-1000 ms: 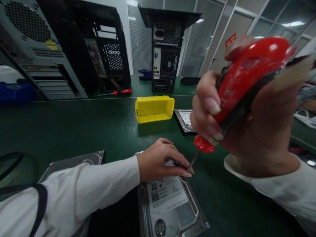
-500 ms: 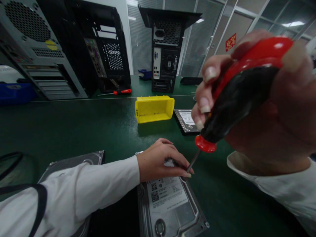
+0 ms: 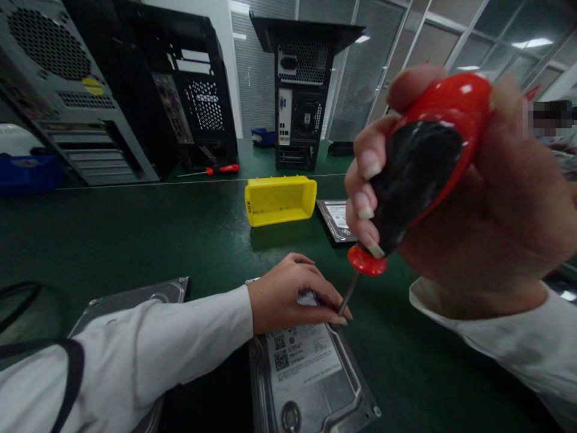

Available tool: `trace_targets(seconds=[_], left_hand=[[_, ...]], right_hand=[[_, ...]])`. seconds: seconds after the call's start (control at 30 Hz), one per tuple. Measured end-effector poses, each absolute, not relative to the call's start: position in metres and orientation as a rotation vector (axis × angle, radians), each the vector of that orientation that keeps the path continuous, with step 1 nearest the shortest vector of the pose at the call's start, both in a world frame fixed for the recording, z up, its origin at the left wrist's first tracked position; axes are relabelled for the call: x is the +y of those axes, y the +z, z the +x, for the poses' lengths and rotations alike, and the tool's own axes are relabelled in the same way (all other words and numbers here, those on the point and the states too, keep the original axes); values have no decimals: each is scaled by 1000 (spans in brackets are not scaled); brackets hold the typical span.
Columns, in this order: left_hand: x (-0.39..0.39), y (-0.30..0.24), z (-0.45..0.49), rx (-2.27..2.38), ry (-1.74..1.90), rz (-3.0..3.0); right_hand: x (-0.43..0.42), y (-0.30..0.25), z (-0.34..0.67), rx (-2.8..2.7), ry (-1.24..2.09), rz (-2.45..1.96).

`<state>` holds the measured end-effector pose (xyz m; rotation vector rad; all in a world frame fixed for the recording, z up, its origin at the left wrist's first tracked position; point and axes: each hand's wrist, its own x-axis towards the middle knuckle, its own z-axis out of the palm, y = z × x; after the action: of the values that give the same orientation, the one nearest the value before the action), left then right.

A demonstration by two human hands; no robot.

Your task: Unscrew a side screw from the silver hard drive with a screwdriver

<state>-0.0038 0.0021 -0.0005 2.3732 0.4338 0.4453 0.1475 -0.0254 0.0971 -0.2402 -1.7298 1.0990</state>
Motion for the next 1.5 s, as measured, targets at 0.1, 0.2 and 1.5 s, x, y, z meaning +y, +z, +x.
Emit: trace_targets(seconds=[0.1,0.2,1.5], left_hand=[[2,0,-4,407,440,2366],[2,1,-5,411,433,2365],[2,0,-4,432,440,2344]], right_hand=[[-26,99,149,-1710,1150,-278],[-28,100,149,-1679,1142,-270],[-24,100,142,-1611,1267,-203]])
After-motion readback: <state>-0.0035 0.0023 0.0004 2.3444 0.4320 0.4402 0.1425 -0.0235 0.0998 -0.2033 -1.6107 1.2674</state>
